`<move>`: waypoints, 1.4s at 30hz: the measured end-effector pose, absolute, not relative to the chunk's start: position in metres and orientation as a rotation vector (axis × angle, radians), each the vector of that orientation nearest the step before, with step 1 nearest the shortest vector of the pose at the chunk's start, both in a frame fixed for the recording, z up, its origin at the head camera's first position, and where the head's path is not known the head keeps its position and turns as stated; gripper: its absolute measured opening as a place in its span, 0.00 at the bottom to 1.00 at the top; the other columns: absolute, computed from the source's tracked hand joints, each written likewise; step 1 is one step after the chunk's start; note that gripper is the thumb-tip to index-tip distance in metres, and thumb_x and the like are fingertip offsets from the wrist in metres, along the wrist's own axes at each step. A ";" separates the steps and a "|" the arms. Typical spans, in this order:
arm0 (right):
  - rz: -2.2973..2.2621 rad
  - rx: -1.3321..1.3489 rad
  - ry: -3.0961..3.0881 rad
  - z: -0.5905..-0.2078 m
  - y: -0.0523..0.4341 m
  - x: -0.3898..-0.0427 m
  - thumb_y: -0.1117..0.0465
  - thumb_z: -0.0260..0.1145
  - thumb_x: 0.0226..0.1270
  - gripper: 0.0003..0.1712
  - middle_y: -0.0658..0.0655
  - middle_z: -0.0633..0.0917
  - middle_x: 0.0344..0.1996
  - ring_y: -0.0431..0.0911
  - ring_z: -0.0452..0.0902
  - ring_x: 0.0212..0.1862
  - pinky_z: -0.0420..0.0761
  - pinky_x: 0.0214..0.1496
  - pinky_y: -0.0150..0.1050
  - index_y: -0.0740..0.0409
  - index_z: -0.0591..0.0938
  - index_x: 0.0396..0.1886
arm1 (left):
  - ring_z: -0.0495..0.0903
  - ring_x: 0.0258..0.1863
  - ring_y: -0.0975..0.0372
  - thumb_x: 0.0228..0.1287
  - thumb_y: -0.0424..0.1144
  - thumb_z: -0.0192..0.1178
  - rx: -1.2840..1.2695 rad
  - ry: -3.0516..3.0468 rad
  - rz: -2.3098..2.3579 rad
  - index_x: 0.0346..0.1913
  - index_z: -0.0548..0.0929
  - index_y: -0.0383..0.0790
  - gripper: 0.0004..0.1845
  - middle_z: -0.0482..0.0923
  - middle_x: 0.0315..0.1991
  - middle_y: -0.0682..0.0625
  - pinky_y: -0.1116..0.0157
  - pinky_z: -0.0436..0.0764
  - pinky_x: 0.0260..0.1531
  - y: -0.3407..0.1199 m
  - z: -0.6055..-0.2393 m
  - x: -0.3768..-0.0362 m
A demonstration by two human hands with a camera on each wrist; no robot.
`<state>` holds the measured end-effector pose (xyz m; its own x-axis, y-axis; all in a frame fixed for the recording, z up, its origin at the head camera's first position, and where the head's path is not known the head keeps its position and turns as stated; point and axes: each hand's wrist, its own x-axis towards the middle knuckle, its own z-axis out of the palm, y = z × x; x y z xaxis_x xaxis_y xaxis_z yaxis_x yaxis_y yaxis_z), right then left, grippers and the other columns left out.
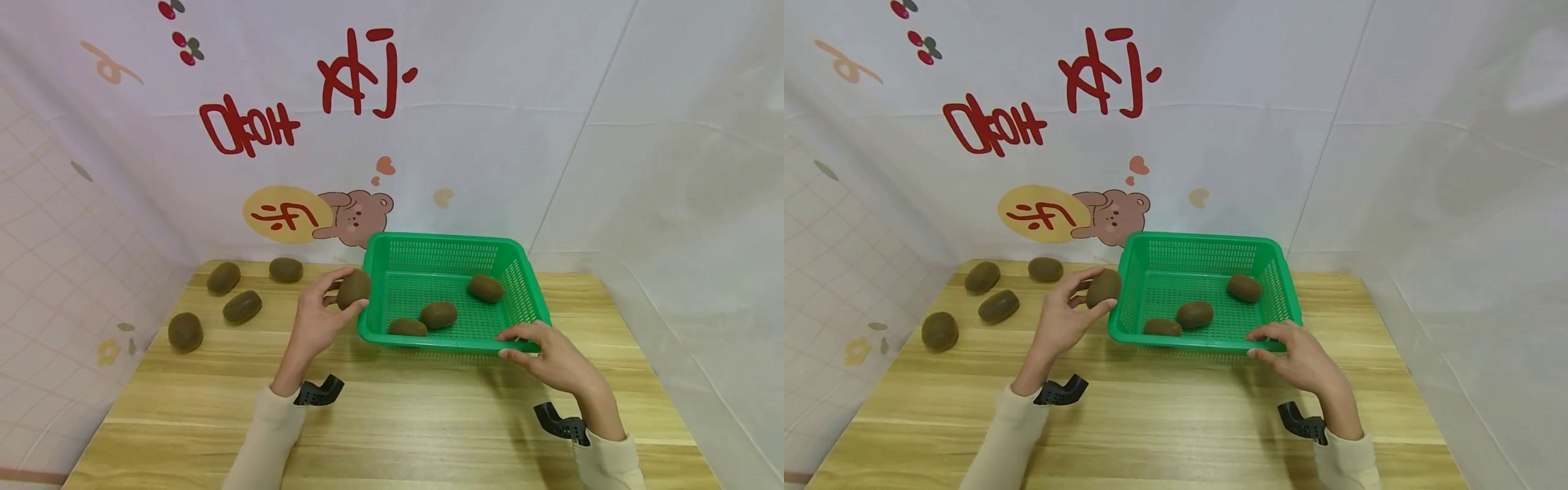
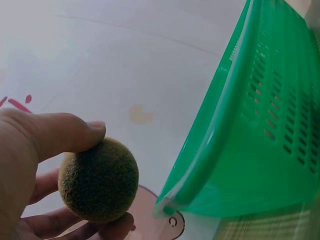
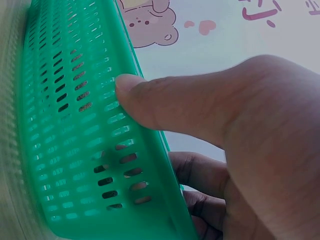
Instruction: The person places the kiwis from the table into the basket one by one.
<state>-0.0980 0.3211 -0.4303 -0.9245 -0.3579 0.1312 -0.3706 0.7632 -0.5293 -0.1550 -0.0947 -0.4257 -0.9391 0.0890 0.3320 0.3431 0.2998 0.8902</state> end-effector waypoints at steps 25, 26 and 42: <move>0.892 0.606 -2.937 -0.428 0.319 -0.098 0.53 0.74 0.66 0.11 0.43 0.88 0.46 0.45 0.77 0.46 0.81 0.48 0.45 0.39 0.88 0.48 | 0.78 0.60 0.42 0.62 0.39 0.74 -0.577 -2.400 -1.709 0.71 0.76 0.47 0.33 0.77 0.62 0.39 0.45 0.82 0.58 -0.075 -0.425 -0.146; 0.888 0.607 -2.937 -0.428 0.319 -0.098 0.53 0.74 0.66 0.11 0.43 0.88 0.46 0.44 0.77 0.46 0.81 0.48 0.44 0.39 0.88 0.48 | 0.77 0.61 0.42 0.63 0.39 0.74 -0.570 -2.403 -1.712 0.71 0.76 0.47 0.33 0.76 0.63 0.39 0.44 0.82 0.58 -0.076 -0.424 -0.146; 0.900 0.629 -2.926 -0.428 0.319 -0.098 0.54 0.74 0.66 0.13 0.47 0.89 0.46 0.48 0.78 0.46 0.82 0.49 0.46 0.49 0.89 0.49 | 0.69 0.72 0.52 0.63 0.47 0.73 -0.391 -2.441 -1.515 0.75 0.70 0.54 0.39 0.70 0.73 0.49 0.47 0.74 0.67 -0.108 -0.419 -0.156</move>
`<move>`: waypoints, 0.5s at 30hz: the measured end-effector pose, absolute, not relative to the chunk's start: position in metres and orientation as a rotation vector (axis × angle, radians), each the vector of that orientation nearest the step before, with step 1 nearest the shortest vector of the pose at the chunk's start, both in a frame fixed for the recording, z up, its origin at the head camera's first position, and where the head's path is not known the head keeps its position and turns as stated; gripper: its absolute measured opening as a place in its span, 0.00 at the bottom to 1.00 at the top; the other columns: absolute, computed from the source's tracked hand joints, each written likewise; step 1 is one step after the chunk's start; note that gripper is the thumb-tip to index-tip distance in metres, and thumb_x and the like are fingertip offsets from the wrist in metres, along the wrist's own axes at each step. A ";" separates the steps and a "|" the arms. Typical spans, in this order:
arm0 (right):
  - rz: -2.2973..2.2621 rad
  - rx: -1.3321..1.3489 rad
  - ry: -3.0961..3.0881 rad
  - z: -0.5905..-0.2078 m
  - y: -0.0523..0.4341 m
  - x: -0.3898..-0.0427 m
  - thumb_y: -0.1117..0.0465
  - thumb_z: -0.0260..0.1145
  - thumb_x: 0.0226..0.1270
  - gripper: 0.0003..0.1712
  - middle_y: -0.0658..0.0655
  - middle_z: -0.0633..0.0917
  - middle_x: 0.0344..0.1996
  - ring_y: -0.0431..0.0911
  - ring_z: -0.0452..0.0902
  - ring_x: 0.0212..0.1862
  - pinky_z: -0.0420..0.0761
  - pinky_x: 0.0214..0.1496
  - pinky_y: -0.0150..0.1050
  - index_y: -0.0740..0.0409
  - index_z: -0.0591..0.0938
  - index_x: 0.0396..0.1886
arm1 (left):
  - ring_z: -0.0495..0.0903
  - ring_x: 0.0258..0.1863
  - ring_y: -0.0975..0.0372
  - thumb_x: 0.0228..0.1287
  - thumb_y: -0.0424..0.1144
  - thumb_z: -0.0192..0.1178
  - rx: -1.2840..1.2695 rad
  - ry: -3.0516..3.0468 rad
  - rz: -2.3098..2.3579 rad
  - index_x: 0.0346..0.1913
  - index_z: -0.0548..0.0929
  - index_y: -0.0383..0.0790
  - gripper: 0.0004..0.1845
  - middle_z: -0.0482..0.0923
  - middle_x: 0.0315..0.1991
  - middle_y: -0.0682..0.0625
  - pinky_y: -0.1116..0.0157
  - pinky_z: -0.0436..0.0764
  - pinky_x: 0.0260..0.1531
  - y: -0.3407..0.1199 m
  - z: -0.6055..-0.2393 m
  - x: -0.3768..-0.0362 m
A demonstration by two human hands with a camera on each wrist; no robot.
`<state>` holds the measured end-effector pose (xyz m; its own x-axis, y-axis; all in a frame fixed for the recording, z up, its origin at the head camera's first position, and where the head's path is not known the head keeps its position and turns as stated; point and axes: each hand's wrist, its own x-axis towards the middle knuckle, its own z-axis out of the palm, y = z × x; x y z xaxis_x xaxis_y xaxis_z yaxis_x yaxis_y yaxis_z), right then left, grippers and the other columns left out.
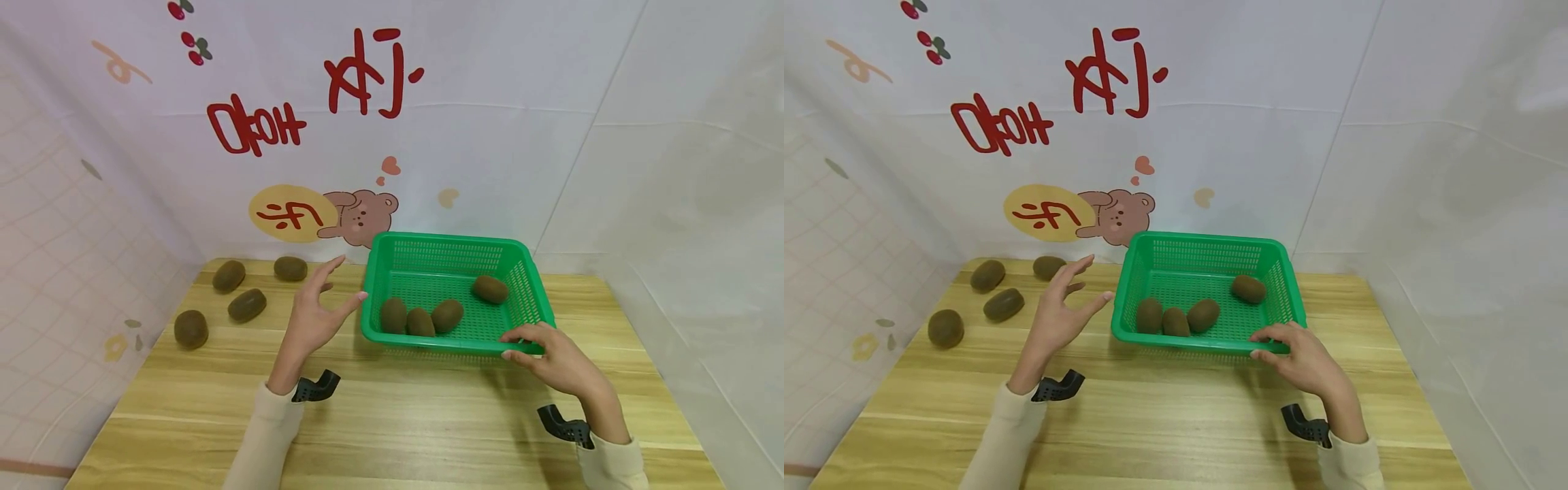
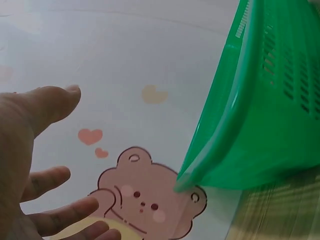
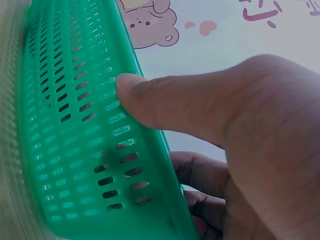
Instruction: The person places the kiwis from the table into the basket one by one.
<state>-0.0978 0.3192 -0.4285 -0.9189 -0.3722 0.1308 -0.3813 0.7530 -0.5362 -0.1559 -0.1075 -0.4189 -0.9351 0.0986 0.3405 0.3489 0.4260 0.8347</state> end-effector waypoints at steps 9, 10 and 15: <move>0.897 0.627 -2.926 -0.428 0.320 -0.097 0.54 0.74 0.67 0.12 0.48 0.89 0.45 0.45 0.77 0.47 0.81 0.49 0.43 0.47 0.89 0.49 | 0.69 0.67 0.50 0.60 0.49 0.75 -0.288 -2.434 -1.397 0.78 0.66 0.51 0.44 0.68 0.72 0.42 0.46 0.72 0.67 -0.125 -0.418 -0.162; 0.899 0.625 -2.927 -0.428 0.320 -0.097 0.54 0.74 0.67 0.12 0.47 0.89 0.45 0.45 0.77 0.47 0.81 0.49 0.42 0.47 0.89 0.49 | 0.69 0.65 0.50 0.60 0.49 0.75 -0.278 -2.432 -1.392 0.78 0.66 0.51 0.45 0.68 0.71 0.41 0.45 0.72 0.67 -0.127 -0.418 -0.163; 0.896 0.617 -2.929 -0.429 0.319 -0.097 0.53 0.74 0.67 0.12 0.44 0.88 0.45 0.44 0.77 0.46 0.79 0.48 0.39 0.46 0.89 0.48 | 0.68 0.65 0.49 0.59 0.49 0.76 -0.242 -2.424 -1.372 0.79 0.64 0.49 0.47 0.66 0.72 0.40 0.43 0.69 0.67 -0.139 -0.417 -0.163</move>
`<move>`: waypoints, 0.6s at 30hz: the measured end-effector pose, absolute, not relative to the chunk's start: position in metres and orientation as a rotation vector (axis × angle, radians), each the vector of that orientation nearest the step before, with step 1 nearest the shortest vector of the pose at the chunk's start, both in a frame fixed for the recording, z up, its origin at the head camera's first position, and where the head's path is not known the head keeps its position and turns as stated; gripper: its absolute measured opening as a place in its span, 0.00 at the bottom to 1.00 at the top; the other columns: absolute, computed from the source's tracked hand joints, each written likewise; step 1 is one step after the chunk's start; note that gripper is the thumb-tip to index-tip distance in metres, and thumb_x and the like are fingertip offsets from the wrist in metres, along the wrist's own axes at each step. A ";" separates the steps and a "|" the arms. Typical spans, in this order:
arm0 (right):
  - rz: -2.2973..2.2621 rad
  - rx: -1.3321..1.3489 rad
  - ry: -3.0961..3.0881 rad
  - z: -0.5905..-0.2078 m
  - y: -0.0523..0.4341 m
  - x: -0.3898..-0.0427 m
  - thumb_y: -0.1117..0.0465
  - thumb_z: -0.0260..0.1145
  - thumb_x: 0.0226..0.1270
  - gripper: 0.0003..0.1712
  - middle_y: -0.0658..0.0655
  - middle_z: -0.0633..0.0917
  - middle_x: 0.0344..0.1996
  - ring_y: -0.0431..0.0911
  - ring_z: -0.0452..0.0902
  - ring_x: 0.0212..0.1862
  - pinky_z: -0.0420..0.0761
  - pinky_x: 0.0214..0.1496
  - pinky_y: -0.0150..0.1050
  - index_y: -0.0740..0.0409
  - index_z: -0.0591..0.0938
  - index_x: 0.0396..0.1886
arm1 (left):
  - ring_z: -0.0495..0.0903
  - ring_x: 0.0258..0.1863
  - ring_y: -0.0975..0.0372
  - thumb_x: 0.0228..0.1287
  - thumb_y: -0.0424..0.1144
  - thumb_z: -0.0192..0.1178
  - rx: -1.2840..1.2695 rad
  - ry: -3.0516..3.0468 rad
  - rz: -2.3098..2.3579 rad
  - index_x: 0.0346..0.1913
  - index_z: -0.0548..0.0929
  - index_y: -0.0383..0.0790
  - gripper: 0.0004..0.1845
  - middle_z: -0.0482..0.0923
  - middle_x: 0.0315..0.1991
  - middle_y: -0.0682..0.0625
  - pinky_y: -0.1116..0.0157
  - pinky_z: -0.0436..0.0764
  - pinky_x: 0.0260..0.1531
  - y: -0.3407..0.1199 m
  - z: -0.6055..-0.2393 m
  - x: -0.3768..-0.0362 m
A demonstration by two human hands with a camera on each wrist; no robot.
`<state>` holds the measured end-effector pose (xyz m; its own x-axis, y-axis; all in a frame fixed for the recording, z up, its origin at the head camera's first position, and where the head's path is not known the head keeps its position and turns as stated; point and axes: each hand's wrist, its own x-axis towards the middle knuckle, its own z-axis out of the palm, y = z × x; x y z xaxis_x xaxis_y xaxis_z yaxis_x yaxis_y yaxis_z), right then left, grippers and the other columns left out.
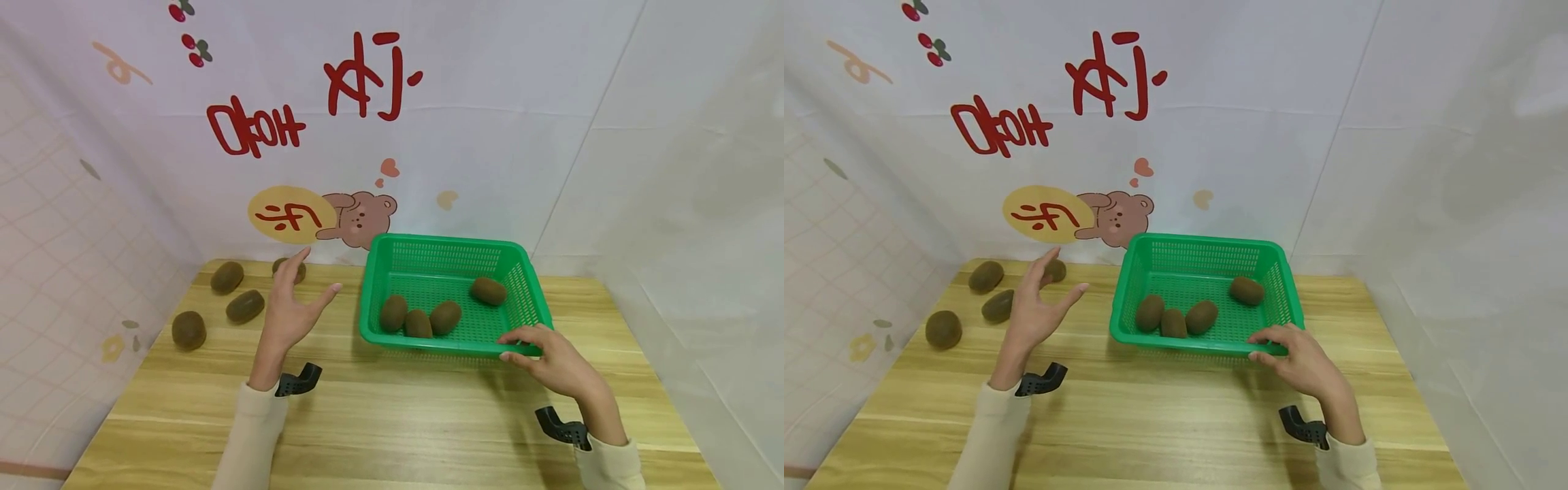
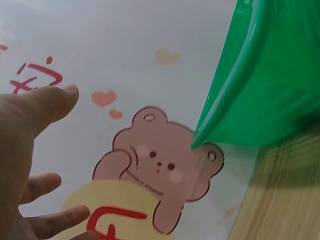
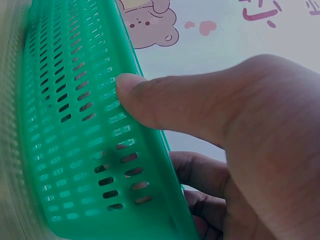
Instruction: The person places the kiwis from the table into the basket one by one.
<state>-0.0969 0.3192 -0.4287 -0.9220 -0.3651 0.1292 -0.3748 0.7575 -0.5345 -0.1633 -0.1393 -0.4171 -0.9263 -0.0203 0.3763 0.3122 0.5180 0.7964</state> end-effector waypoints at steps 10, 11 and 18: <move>0.902 0.619 -2.921 -0.431 0.319 -0.097 0.53 0.74 0.67 0.10 0.39 0.87 0.44 0.45 0.77 0.46 0.80 0.48 0.37 0.40 0.89 0.47 | 0.65 0.73 0.46 0.59 0.47 0.76 -0.128 -2.396 -1.295 0.80 0.61 0.45 0.49 0.63 0.76 0.39 0.42 0.69 0.68 -0.166 -0.422 -0.167; 0.905 0.616 -2.922 -0.431 0.319 -0.097 0.53 0.74 0.67 0.10 0.39 0.87 0.44 0.45 0.77 0.46 0.80 0.48 0.37 0.38 0.88 0.47 | 0.65 0.73 0.46 0.59 0.48 0.76 -0.113 -2.398 -1.293 0.80 0.61 0.45 0.49 0.63 0.76 0.39 0.42 0.69 0.67 -0.168 -0.424 -0.167; 0.906 0.612 -2.920 -0.431 0.320 -0.098 0.53 0.74 0.67 0.10 0.38 0.86 0.43 0.44 0.77 0.47 0.80 0.48 0.38 0.39 0.89 0.47 | 0.64 0.69 0.42 0.60 0.48 0.75 -0.057 -2.435 -1.249 0.81 0.60 0.43 0.50 0.63 0.75 0.36 0.40 0.67 0.63 -0.185 -0.433 -0.165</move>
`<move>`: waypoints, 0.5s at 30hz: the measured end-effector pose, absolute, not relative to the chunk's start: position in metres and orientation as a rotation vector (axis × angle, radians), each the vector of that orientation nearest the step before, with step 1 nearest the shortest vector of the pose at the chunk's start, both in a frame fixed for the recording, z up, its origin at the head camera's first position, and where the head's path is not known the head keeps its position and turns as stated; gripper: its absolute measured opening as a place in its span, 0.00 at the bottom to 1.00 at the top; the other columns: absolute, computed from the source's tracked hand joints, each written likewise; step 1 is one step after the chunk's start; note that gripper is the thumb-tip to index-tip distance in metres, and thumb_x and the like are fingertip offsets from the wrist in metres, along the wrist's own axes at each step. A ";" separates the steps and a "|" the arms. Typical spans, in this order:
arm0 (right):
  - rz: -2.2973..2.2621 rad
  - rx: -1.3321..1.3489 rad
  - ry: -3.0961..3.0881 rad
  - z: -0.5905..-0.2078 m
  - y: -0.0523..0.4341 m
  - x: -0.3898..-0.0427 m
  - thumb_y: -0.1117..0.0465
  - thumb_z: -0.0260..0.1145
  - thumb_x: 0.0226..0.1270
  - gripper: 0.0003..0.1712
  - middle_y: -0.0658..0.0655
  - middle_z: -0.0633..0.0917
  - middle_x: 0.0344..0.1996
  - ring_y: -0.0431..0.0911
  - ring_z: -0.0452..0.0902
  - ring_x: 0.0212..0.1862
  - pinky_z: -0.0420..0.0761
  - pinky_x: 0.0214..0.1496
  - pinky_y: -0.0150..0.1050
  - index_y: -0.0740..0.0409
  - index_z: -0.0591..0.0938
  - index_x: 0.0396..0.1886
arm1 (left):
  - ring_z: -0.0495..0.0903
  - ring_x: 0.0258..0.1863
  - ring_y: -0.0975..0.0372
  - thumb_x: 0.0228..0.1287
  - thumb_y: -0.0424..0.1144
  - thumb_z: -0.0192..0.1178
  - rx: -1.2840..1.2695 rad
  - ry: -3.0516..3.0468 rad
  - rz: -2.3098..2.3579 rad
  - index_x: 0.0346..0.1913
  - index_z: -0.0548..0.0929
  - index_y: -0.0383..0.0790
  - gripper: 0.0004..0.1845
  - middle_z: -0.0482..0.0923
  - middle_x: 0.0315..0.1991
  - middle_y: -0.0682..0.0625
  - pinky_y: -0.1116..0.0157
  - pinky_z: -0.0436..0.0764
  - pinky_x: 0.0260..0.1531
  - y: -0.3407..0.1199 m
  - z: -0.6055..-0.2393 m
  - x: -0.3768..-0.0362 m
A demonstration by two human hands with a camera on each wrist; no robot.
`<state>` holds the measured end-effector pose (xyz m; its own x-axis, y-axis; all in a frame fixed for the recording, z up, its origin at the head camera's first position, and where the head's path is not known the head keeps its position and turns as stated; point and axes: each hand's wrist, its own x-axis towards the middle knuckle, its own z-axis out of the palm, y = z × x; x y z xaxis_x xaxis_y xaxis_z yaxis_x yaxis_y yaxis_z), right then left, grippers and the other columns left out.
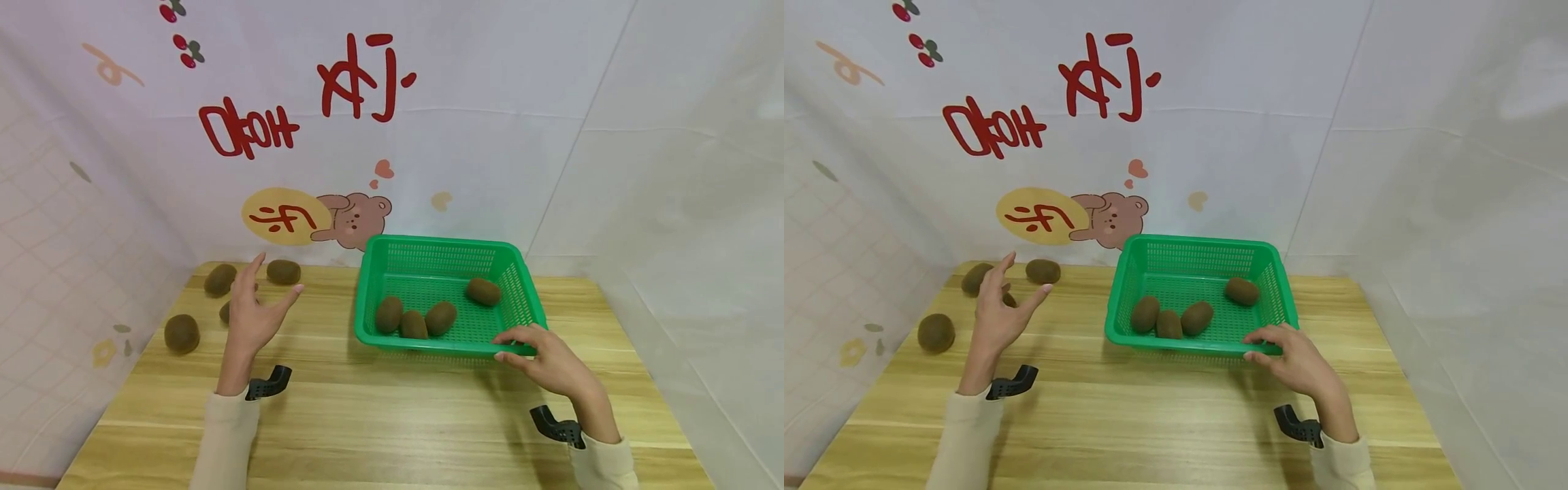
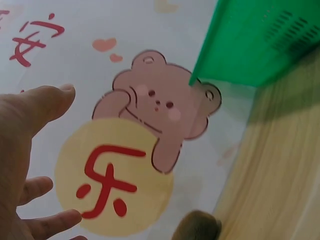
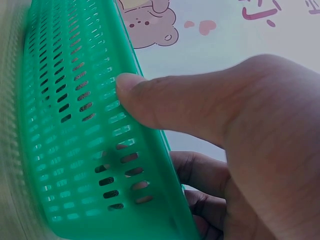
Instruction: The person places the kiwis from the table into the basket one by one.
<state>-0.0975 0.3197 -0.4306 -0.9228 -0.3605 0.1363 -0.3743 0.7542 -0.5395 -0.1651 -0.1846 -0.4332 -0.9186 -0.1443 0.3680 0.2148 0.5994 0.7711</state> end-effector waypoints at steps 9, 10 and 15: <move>0.905 0.608 -2.921 -0.430 0.320 -0.097 0.53 0.74 0.67 0.10 0.38 0.86 0.43 0.38 0.75 0.45 0.79 0.48 0.37 0.36 0.88 0.47 | 0.59 0.73 0.38 0.59 0.46 0.75 -0.039 -2.447 -1.149 0.80 0.60 0.40 0.50 0.62 0.75 0.33 0.34 0.59 0.67 -0.213 -0.441 -0.161; 0.909 0.609 -2.918 -0.430 0.320 -0.097 0.53 0.74 0.67 0.10 0.38 0.86 0.43 0.39 0.75 0.45 0.79 0.48 0.37 0.36 0.88 0.47 | 0.59 0.73 0.38 0.59 0.46 0.75 -0.031 -2.454 -1.140 0.80 0.60 0.39 0.50 0.62 0.75 0.33 0.34 0.59 0.68 -0.216 -0.441 -0.161; 0.923 0.600 -2.921 -0.431 0.320 -0.097 0.53 0.74 0.67 0.10 0.37 0.85 0.43 0.42 0.76 0.45 0.79 0.47 0.38 0.35 0.88 0.47 | 0.56 0.76 0.37 0.62 0.50 0.73 0.046 -2.519 -1.142 0.81 0.56 0.39 0.51 0.57 0.78 0.34 0.32 0.60 0.68 -0.233 -0.440 -0.155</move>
